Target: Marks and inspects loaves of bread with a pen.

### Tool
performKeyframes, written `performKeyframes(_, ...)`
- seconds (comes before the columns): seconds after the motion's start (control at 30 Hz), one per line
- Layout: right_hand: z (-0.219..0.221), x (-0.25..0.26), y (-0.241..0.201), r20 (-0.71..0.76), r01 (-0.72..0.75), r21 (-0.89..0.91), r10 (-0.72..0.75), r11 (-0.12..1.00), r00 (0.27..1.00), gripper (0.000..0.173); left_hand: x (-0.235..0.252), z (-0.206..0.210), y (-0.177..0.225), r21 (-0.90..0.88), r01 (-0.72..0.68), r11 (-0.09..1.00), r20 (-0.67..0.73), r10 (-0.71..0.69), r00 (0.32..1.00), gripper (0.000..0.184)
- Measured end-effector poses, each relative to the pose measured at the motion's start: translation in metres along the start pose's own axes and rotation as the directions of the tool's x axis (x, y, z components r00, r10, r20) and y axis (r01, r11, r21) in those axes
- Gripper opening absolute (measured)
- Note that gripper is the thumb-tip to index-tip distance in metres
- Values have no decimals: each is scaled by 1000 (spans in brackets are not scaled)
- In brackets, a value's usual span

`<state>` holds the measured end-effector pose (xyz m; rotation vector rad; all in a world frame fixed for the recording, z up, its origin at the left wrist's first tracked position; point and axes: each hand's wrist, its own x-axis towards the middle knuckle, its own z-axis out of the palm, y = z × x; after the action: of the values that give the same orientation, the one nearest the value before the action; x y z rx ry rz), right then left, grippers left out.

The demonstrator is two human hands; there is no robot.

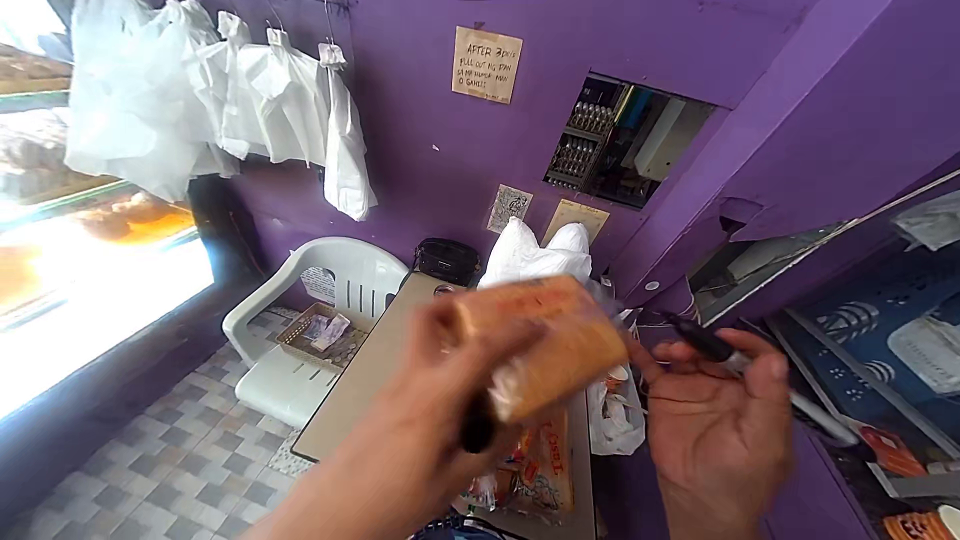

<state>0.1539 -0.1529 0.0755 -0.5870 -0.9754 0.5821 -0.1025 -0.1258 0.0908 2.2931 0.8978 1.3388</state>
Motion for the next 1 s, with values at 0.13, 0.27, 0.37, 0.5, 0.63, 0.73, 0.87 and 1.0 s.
performKeyframes(0.13, -20, -7, 1, -78, 37, -53, -41, 998, 996, 30, -2, -70, -8, 134, 122, 983, -167, -99, 981, 56)
performKeyframes(0.27, -53, -24, 2, -139, 3, -138, -22, 990, 990, 27, -17, -61, -56, 427, 379, 821, -163, -342, 925, 54)
performKeyframes(0.37, -76, -36, -3, -226, -2, -185, -40, 983, 973, 23, -44, -30, -128, 470, 532, 705, -74, -569, 819, 52)
performKeyframes(0.5, -101, -50, -15, -337, -43, -244, -43, 969, 940, 23, -58, 3, -200, 566, 645, 513, 96, -818, 567, 50)
performKeyframes(0.63, -115, -62, -17, -432, -74, -286, -60, 955, 900, 24, -34, 48, -244, 644, 649, 404, 147, -899, 413, 55)
performKeyframes(0.73, -122, -72, -10, -438, -106, -363, -69, 926, 896, 15, -20, 79, -281, 627, 658, 418, 226, -905, 360, 64)
performKeyframes(0.87, -140, -96, 16, -434, -234, -461, 12, 856, 901, 21, -18, 84, -285, 474, 701, 533, 208, -841, 499, 55)
performKeyframes(1.0, -173, -128, 55, -401, -401, -542, 191, 739, 896, 31, -8, 66, -210, 212, 599, 772, -30, -608, 793, 37)
